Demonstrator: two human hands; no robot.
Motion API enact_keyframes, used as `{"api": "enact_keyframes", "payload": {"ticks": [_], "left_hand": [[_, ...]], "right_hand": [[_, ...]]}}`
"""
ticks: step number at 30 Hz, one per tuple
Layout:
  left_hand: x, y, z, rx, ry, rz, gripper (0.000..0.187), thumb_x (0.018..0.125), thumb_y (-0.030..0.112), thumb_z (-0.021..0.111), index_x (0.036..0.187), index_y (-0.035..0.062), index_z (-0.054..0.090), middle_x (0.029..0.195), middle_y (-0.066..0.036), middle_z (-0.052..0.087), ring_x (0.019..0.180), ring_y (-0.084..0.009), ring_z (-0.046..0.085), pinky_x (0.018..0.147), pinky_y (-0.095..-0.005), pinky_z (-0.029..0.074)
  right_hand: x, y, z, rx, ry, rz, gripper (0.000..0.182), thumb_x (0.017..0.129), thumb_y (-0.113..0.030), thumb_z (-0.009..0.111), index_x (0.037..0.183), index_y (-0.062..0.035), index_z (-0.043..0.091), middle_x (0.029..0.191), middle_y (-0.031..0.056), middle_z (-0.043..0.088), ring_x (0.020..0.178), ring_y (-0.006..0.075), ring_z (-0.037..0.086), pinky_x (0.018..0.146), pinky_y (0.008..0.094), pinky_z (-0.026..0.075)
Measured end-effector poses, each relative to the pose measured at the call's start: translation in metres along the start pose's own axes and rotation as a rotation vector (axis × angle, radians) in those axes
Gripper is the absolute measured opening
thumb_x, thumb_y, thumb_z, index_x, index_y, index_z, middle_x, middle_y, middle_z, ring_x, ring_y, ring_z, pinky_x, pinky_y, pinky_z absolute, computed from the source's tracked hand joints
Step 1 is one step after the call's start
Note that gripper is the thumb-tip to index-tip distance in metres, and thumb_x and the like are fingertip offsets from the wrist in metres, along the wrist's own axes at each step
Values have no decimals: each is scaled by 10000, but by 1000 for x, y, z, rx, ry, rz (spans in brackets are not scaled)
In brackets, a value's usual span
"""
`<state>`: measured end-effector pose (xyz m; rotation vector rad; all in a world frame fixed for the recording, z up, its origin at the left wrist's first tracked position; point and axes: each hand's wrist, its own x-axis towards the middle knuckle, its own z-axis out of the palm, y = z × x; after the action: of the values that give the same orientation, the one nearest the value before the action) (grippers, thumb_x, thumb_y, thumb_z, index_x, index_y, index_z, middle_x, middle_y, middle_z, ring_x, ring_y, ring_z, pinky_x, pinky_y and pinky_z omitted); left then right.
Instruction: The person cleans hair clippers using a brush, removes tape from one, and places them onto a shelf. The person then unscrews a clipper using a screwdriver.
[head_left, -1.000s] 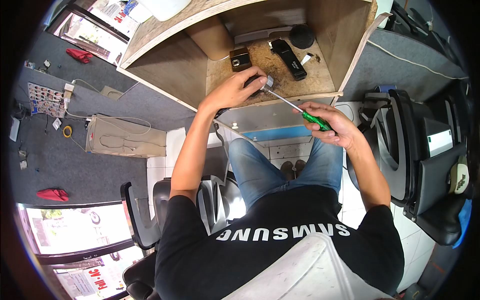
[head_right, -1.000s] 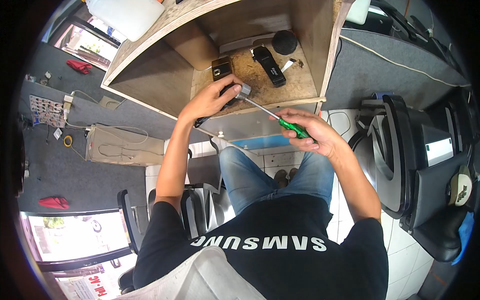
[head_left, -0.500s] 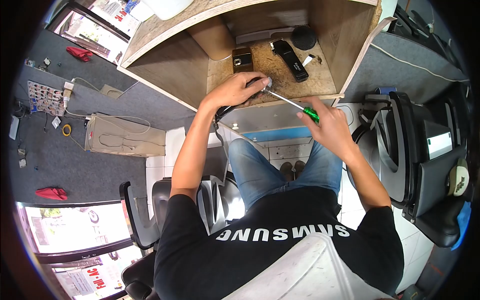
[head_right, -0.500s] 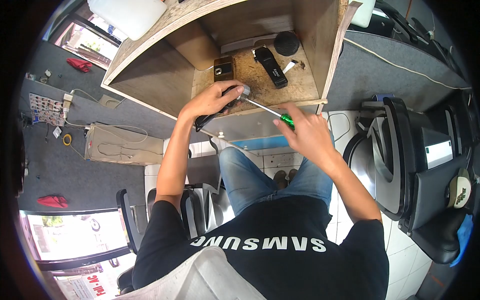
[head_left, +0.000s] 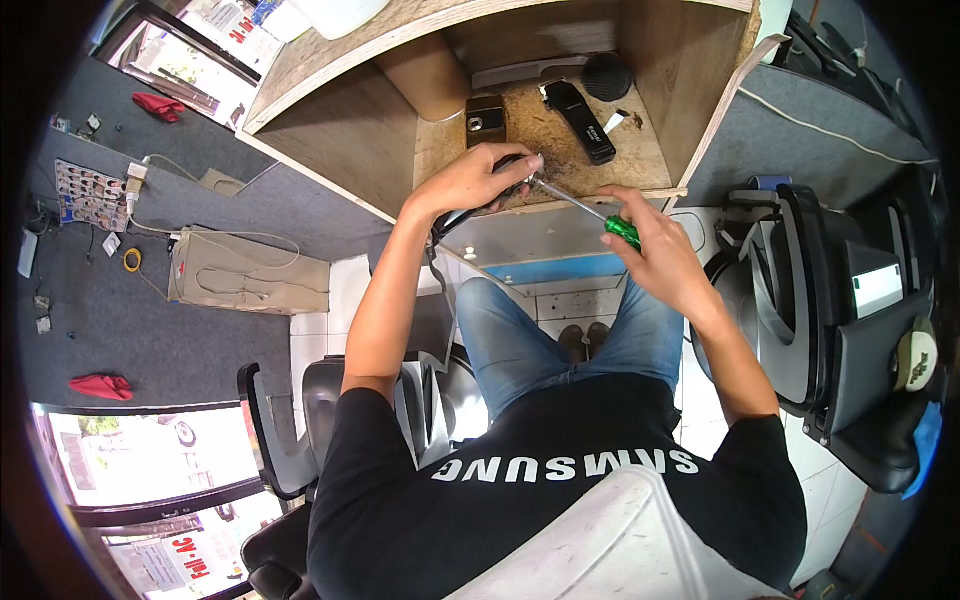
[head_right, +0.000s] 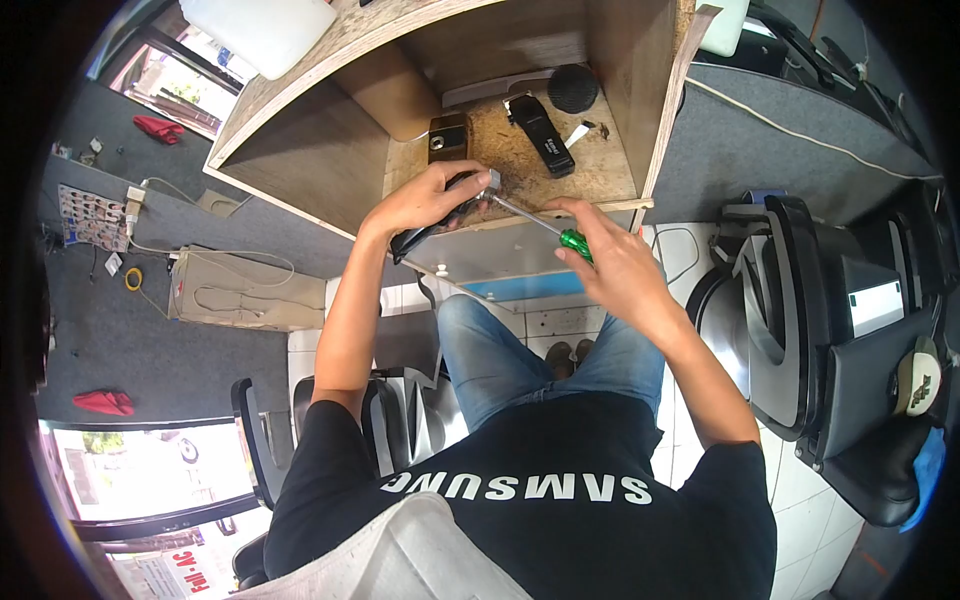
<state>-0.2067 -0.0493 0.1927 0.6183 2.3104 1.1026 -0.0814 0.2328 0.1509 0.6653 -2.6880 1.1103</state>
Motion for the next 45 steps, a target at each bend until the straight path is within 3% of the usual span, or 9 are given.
{"api": "enact_keyframes", "payload": {"ticks": [3,11,13,18,24,33,38,42,45], "left_hand": [[2,-1,0,23,-5,18,434,1121,430,582,1262,37,703,925,-29,713,614,-90,580,577,-261,485],[3,-5,0,2,25,4,441,1120,435,581,1283,42,701,915,-25,704,598,-86,571,560,-263,477],[4,-6,1,-1,16,5,440,1121,435,579,1286,46,701,904,-21,697,596,-84,570,558,-261,477],[6,-8,1,4,12,23,436,1125,435,569,1284,52,701,877,-11,686,594,-79,568,555,-256,478],[7,-9,0,-32,13,-10,434,1127,436,563,1261,48,703,878,-6,692,584,-74,568,541,-250,473],[7,-8,-1,-24,3,6,440,1128,445,553,1229,44,703,878,-10,695,561,-75,572,533,-249,472],[7,-9,0,-57,3,0,443,1127,448,554,1219,41,703,876,-11,694,563,-76,577,531,-249,473],[6,-6,0,-55,1,-12,446,1126,452,557,1220,40,702,874,-13,694,562,-77,579,531,-249,473],[7,-10,0,-62,5,1,454,1125,457,557,1231,40,701,875,-16,695,560,-78,577,529,-250,472]], "right_hand": [[3,-12,-7,98,-94,338,510,1040,-123,641,1507,-106,437,1011,211,754,873,412,745,742,509,552],[2,3,-1,-29,113,-14,531,1031,-151,678,1497,-65,439,943,256,745,876,431,749,734,517,563],[2,5,2,-41,134,-15,523,1031,-155,680,1492,-67,448,939,256,746,885,431,749,734,515,564],[5,-1,-4,8,-51,326,500,1022,-161,698,1471,-86,491,952,260,747,906,440,748,759,511,575],[2,1,-3,-13,139,1,469,1069,-225,636,1486,-83,476,912,246,746,862,451,740,777,510,575],[5,2,-5,-18,-72,317,586,1005,-168,709,1540,-140,469,1001,237,753,961,449,730,802,519,576],[4,3,-6,-44,77,28,553,1047,-254,660,1537,-94,459,967,239,747,928,460,722,772,530,561],[5,5,3,-89,115,42,539,1036,-225,678,1518,-90,478,1012,229,737,923,450,724,764,523,562],[6,3,1,-102,13,193,509,1030,-216,689,1485,-85,503,1073,210,715,920,431,727,760,504,572]]}}
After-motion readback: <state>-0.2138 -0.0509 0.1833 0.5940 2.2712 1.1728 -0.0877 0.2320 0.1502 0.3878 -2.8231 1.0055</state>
